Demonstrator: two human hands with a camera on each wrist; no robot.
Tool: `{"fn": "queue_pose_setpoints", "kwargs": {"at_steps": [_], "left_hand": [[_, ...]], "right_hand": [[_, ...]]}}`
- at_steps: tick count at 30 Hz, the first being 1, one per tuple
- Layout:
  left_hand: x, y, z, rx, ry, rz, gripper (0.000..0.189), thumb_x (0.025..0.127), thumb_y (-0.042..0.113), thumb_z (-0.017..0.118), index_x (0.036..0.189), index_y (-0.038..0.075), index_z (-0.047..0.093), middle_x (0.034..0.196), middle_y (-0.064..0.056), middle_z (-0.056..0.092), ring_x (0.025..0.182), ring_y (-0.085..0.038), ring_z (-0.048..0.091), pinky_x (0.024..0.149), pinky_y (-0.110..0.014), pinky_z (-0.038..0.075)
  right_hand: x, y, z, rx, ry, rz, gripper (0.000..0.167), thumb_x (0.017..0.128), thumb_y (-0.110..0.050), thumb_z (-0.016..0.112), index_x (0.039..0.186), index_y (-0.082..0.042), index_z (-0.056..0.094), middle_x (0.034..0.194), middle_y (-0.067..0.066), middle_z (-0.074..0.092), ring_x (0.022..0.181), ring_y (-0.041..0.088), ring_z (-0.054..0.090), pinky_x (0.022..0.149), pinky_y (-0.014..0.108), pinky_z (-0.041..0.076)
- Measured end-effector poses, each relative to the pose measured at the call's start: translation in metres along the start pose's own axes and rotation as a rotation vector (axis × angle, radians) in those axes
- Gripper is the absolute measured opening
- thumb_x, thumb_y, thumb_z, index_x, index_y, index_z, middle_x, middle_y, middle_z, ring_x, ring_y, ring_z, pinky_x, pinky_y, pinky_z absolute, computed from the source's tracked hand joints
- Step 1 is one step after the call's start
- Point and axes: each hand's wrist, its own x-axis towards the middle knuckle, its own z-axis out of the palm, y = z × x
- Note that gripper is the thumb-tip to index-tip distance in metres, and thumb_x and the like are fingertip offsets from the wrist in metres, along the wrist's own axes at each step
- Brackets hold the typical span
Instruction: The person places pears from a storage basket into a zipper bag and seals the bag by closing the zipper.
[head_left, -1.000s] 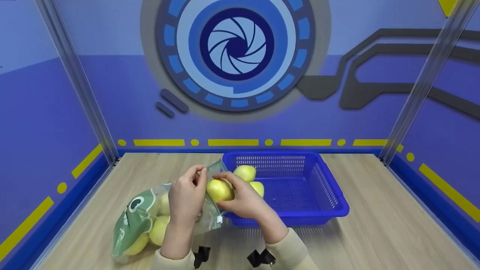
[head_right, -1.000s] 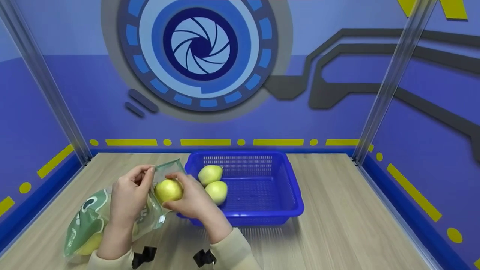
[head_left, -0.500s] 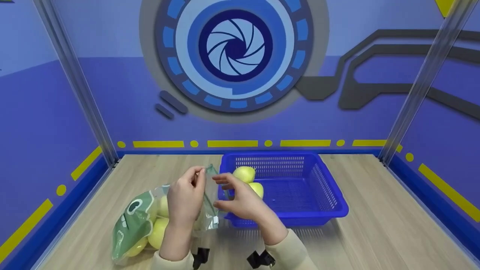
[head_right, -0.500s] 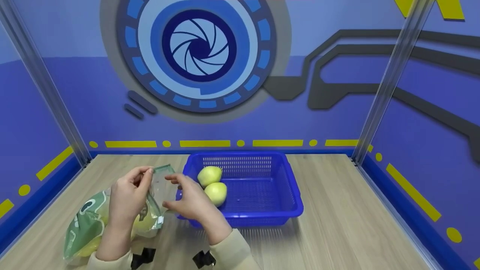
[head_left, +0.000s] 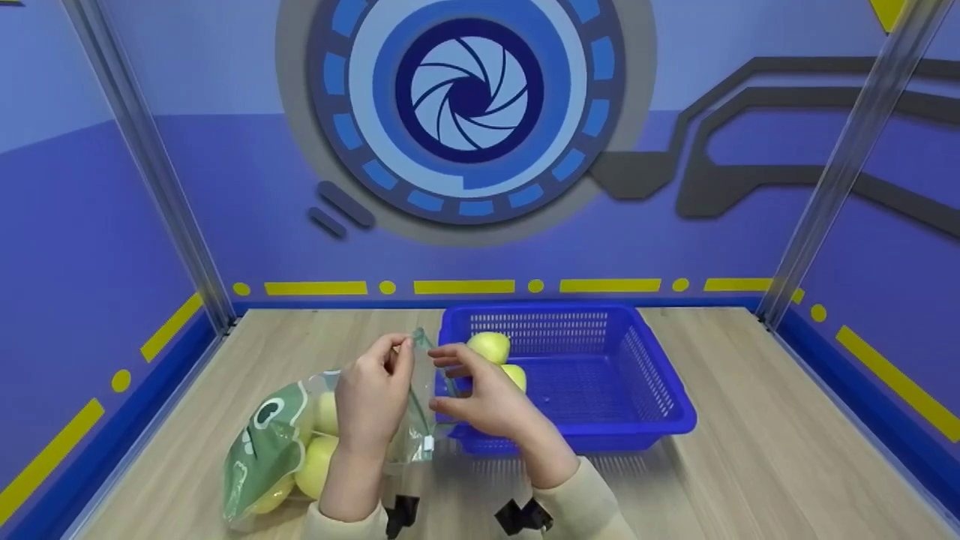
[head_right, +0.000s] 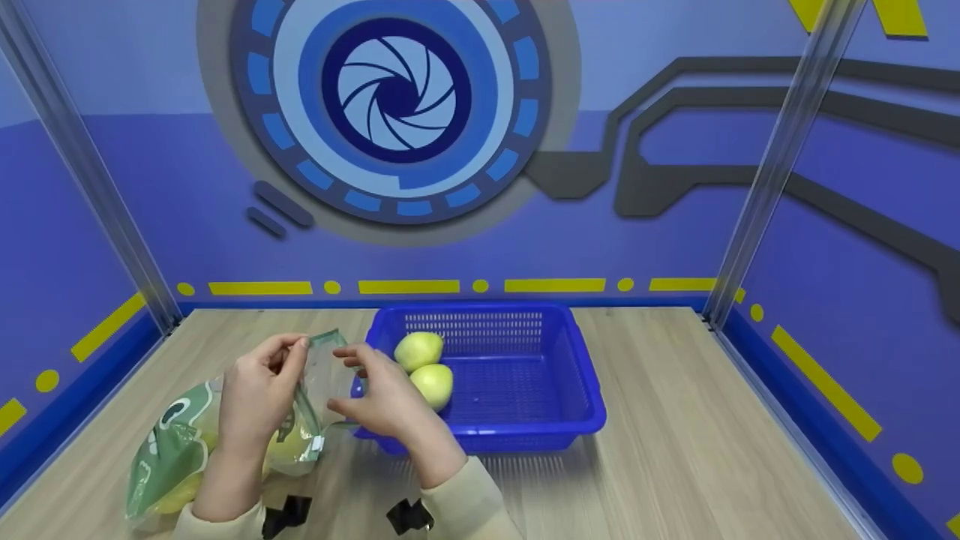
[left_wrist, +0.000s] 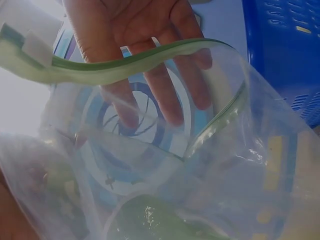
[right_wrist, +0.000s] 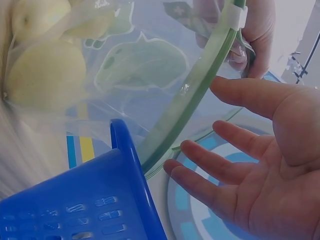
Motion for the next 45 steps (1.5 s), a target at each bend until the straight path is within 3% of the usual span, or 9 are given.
{"fn": "queue_pose_setpoints", "kwargs": {"at_steps": [12,20,28,33,45], "left_hand": [[0.001,0.000,0.001,-0.004,0.013,0.019,0.014,0.100,0.015,0.066,0.100,0.006,0.077,0.059,0.002,0.046,0.050,-0.006,0.036,0.049,-0.021,0.029],[0.000,0.000,0.000,-0.010,-0.002,-0.004,0.015,0.101,0.016,0.065,0.101,0.007,0.077,0.061,0.001,0.048,0.052,-0.006,0.038,0.049,-0.020,0.030],[0.000,0.000,0.001,-0.005,-0.002,-0.005,0.015,0.101,0.015,0.065,0.101,0.006,0.077,0.061,0.001,0.049,0.053,-0.008,0.039,0.050,-0.021,0.031],[0.000,0.001,0.001,-0.013,-0.011,-0.021,0.015,0.101,0.016,0.065,0.101,0.007,0.077,0.061,0.001,0.048,0.053,-0.009,0.040,0.050,-0.021,0.031],[0.001,-0.001,0.003,-0.009,0.018,0.025,0.014,0.100,0.013,0.066,0.099,0.005,0.076,0.060,0.001,0.047,0.051,-0.007,0.036,0.049,-0.021,0.028]], "right_hand": [[-0.002,-0.001,-0.006,0.011,-0.008,0.010,0.050,0.094,-0.014,0.074,0.141,-0.013,0.056,0.142,0.015,0.061,0.132,0.038,0.059,0.103,0.053,0.053],[-0.001,0.001,-0.011,-0.006,0.017,0.003,0.043,0.094,-0.015,0.075,0.134,-0.007,0.062,0.134,0.016,0.065,0.127,0.038,0.061,0.100,0.055,0.054],[-0.002,0.003,-0.019,-0.030,0.030,0.030,0.039,0.094,-0.017,0.075,0.131,-0.014,0.064,0.134,0.013,0.066,0.125,0.035,0.063,0.099,0.054,0.055],[-0.001,0.006,-0.023,-0.041,0.033,0.031,0.041,0.094,-0.017,0.075,0.132,-0.010,0.064,0.134,0.014,0.066,0.124,0.036,0.063,0.101,0.054,0.054],[-0.001,0.014,-0.034,-0.017,0.057,0.013,0.038,0.093,-0.014,0.075,0.129,-0.008,0.064,0.131,0.018,0.067,0.122,0.044,0.063,0.104,0.056,0.051]]}}
